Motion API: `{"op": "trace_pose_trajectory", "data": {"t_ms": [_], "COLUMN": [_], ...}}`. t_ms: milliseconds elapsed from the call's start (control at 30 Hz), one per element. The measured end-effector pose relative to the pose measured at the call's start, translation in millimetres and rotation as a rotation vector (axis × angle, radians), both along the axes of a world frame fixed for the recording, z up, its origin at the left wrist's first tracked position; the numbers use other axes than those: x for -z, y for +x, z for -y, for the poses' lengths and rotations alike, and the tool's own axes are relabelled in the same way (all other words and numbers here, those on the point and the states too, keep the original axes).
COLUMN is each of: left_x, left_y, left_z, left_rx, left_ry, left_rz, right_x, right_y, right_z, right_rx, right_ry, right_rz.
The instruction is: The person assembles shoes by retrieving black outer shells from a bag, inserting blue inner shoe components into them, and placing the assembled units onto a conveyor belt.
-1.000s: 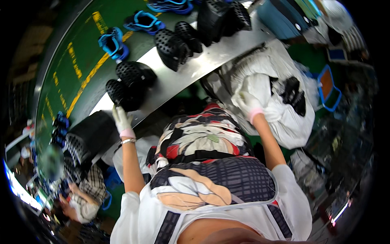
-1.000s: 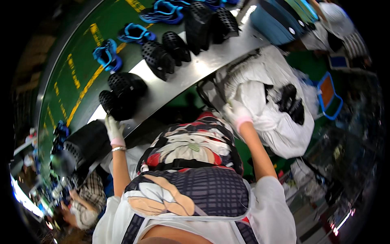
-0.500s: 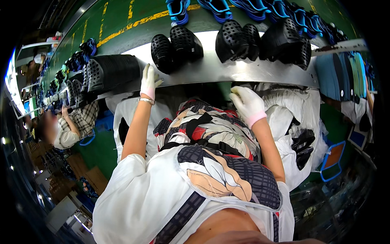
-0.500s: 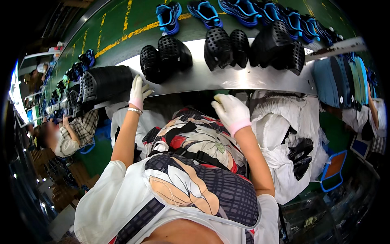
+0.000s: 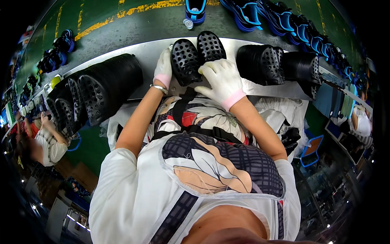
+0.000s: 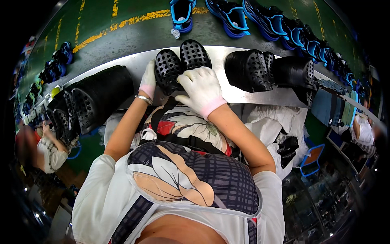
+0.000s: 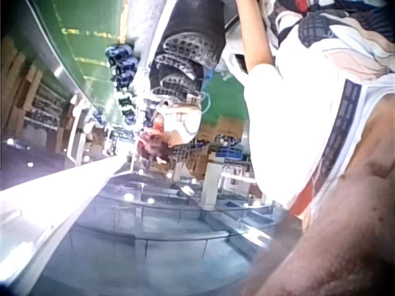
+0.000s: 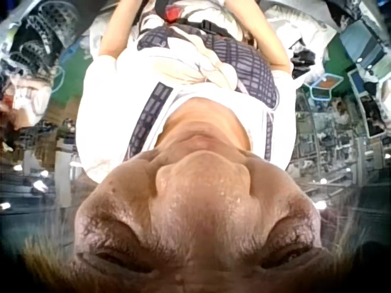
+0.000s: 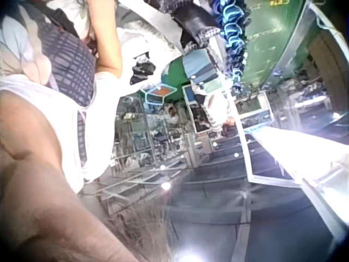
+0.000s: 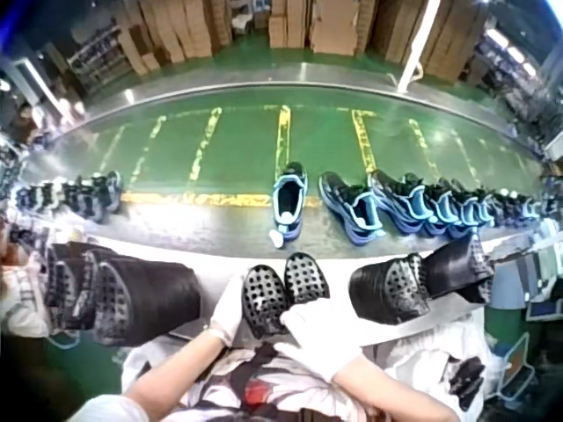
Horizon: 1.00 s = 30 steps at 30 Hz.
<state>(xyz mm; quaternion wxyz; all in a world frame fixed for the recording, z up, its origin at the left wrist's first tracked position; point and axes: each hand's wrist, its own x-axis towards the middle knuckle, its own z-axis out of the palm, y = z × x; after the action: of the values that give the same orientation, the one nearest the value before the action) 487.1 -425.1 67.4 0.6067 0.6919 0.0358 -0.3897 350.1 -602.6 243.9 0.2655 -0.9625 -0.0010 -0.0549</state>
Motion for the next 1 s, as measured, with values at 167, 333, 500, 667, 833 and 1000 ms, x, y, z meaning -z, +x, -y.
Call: {"op": "trace_pose_trajectory", "data": {"t_ms": [167,333,500,667,833,1000], "left_x": [-32,-32,-70,-158,-205,-200], "left_y": [-12,-14,-3,5,-15,-25], "left_z": [7,7,2,17,33,33], "left_rx": [0.114,0.163,0.046,-0.149,-0.146,-0.325], "left_ry": [0.191,0.223,0.308,-0.189,-0.699,-0.736], "left_rz": [0.343,0.443,0.46,0.114,-0.569,-0.339], "right_x": [1,-3,-32,-63,-70,-65], "right_y": [10,13,20,20,25,29], "right_z": [-1,9,15,34,36,28], "right_rx": [-0.041,-0.148,-0.184,-0.122,-0.202,-0.1], "right_ry": [-0.007,0.001,0.117,0.224,0.342,0.511], "right_rz": [-0.033,-0.078,-0.116,0.047,0.068,-0.219]}}
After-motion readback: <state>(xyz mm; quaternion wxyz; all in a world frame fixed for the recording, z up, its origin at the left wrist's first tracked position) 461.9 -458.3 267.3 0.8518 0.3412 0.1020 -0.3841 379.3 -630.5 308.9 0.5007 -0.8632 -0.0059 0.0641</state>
